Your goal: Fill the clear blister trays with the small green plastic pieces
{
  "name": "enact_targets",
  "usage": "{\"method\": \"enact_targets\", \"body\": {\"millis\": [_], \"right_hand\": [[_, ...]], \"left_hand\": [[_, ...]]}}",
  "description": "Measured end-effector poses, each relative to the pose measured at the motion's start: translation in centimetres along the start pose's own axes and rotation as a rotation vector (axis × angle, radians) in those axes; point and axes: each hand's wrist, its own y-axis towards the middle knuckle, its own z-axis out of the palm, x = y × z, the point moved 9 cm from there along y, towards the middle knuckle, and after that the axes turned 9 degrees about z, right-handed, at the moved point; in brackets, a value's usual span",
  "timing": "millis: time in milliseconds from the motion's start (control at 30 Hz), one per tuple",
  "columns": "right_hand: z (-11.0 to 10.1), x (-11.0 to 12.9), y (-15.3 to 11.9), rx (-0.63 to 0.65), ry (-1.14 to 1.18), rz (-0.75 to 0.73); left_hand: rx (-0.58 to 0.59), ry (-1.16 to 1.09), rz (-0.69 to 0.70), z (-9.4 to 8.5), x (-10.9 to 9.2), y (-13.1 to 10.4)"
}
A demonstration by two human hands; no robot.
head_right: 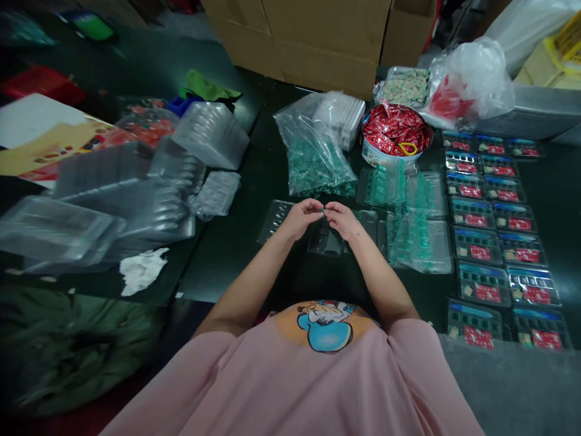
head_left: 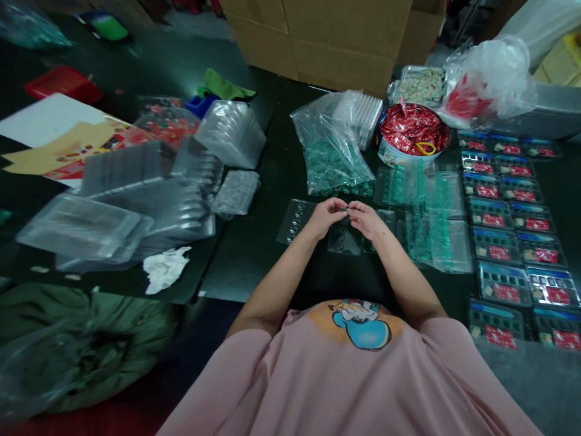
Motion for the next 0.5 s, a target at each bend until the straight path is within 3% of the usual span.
{"method": "enact_targets", "body": {"millis": [333,500], "right_hand": [[-0.4,-1.5,-0.1,0.053,-0.022,0.123],[-0.8,-1.9,0.4,0.006,-0.025,0.100]], "left_hand": [[0.045,0.064,0.012,-0.1,0.4,-0.5],[0.034,0.366,0.129,-0.5,-0.7,-0.3]]}}
